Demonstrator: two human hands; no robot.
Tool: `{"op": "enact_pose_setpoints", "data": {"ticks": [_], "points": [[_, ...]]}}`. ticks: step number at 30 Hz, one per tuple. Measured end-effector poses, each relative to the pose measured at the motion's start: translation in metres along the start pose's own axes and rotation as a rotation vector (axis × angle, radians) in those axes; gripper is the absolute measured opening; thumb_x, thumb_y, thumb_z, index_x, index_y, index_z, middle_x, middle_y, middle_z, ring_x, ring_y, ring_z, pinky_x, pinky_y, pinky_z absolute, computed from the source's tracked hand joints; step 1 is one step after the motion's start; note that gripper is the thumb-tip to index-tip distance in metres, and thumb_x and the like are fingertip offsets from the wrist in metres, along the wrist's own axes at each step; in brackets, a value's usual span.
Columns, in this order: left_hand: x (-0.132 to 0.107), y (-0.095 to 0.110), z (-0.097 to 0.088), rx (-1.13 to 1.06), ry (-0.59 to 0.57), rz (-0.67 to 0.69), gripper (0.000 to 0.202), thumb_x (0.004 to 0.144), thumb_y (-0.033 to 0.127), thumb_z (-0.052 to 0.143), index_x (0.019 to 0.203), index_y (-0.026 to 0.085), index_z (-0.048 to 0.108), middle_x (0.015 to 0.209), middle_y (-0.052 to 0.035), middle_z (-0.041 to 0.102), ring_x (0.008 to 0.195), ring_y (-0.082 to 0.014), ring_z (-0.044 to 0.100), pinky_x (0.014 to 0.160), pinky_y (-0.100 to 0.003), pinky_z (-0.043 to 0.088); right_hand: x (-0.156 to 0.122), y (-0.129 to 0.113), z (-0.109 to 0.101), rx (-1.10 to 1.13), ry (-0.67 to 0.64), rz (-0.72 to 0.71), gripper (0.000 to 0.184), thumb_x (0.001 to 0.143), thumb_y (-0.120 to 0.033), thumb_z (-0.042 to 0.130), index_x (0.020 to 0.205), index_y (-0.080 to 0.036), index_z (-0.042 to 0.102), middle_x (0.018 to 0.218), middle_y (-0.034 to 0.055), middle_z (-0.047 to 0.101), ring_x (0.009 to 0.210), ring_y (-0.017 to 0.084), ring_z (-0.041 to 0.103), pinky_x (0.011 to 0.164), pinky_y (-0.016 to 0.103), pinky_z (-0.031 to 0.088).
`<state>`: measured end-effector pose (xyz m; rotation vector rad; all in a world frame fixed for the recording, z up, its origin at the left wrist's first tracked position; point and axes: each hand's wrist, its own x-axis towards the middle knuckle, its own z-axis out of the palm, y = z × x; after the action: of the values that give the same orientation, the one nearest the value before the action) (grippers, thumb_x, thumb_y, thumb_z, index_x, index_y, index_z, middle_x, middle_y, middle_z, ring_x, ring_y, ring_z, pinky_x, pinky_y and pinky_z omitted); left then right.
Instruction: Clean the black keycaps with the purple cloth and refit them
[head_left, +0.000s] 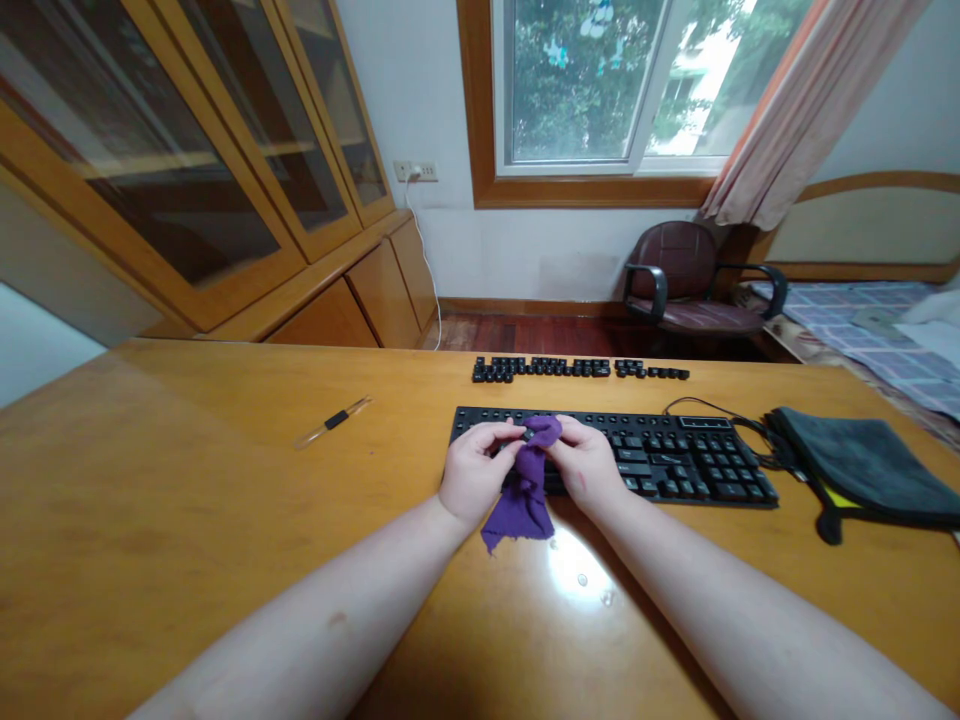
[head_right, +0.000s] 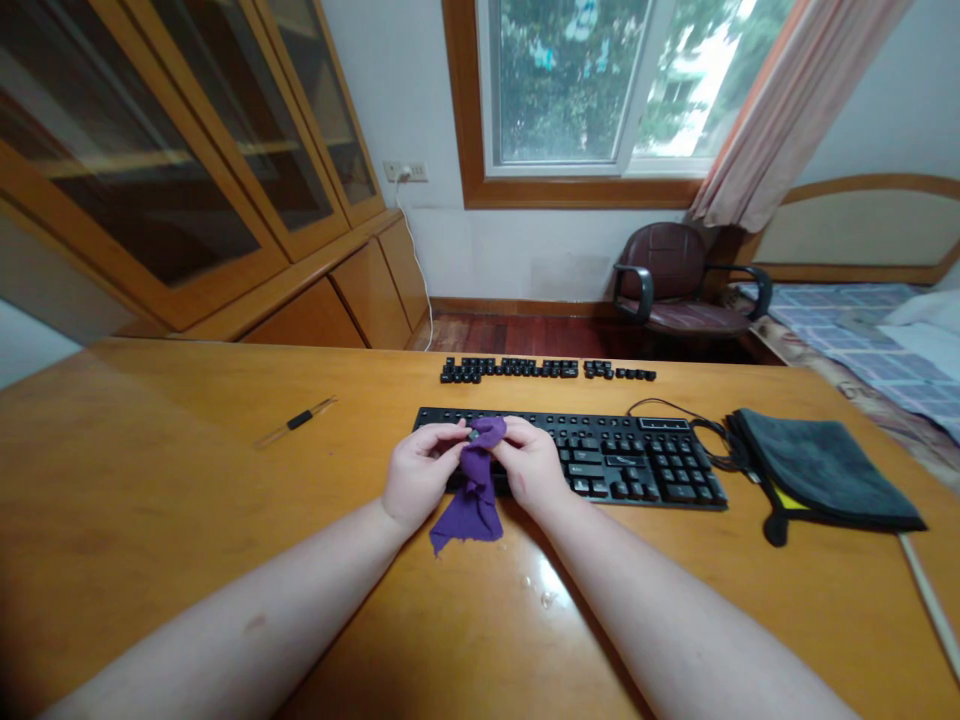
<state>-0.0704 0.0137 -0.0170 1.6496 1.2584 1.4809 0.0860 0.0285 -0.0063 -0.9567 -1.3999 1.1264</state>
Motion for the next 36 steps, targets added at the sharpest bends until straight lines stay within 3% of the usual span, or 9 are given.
{"op": "enact_pose_setpoints", "data": {"ticks": [5,10,17,22,27,32,36], "points": [[0.001,0.003,-0.002,0.096,-0.009,0.091,0.018,0.074,0.019,0.063,0.09,0.021,0.071,0.093,-0.0053,0.07,0.093,-0.0192,0.065,0.09,-0.036,0.051,-0.001,-0.003,0.004,0.096,-0.012,0.106,0.024,0.065,-0.033,0.072,0.083,-0.018,0.07,0.084,0.004,0.067,0.081,0.019,0.059,0.079,0.034,0.047],[0.0,0.007,-0.004,0.184,-0.1,0.228,0.028,0.079,0.013,0.055,0.099,0.025,0.069,0.099,-0.0026,0.07,0.098,-0.0163,0.063,0.095,-0.035,0.049,-0.002,0.0,0.004,0.155,0.046,0.174,0.027,0.053,-0.03,0.079,0.07,-0.017,0.063,0.07,-0.0005,0.063,0.067,0.014,0.056,0.068,0.028,0.047],[0.001,0.008,-0.003,0.185,-0.155,0.26,0.031,0.082,0.011,0.049,0.099,0.025,0.069,0.097,-0.0018,0.07,0.093,-0.0144,0.064,0.099,-0.036,0.045,0.0,0.005,0.004,0.344,0.004,0.257,0.022,0.061,-0.033,0.074,0.07,-0.016,0.062,0.06,-0.0021,0.06,0.054,0.012,0.053,0.057,0.028,0.047],[0.003,0.013,-0.003,0.177,-0.147,0.21,0.024,0.082,0.016,0.052,0.097,0.024,0.07,0.096,-0.0043,0.07,0.094,-0.0173,0.064,0.096,-0.037,0.048,-0.001,0.006,0.005,0.371,0.028,0.266,0.024,0.062,-0.035,0.074,0.071,-0.017,0.06,0.062,-0.0016,0.06,0.055,0.012,0.054,0.058,0.028,0.049],[0.004,0.009,-0.004,0.133,-0.122,0.101,0.027,0.071,0.019,0.066,0.098,0.023,0.07,0.099,-0.0057,0.069,0.096,-0.0201,0.063,0.091,-0.036,0.05,0.0,0.007,0.004,0.348,0.028,0.261,0.028,0.066,-0.04,0.071,0.079,-0.017,0.064,0.07,0.0018,0.065,0.062,0.015,0.057,0.059,0.028,0.049],[0.004,0.004,-0.002,-0.035,-0.109,-0.017,0.02,0.069,0.014,0.065,0.088,0.019,0.069,0.092,-0.0058,0.068,0.097,-0.0202,0.063,0.093,-0.036,0.047,-0.002,0.005,0.004,0.289,0.014,0.228,0.027,0.067,-0.041,0.07,0.078,-0.017,0.066,0.073,0.0017,0.066,0.064,0.015,0.057,0.063,0.029,0.049],[0.008,0.009,0.0,-0.209,-0.112,-0.133,0.019,0.067,0.017,0.067,0.085,0.016,0.065,0.086,-0.0055,0.067,0.087,-0.0169,0.064,0.083,-0.03,0.051,-0.005,0.004,0.003,0.308,0.007,0.181,0.022,0.07,-0.038,0.069,0.078,-0.018,0.064,0.072,0.0004,0.064,0.063,0.014,0.056,0.061,0.027,0.047]]}}
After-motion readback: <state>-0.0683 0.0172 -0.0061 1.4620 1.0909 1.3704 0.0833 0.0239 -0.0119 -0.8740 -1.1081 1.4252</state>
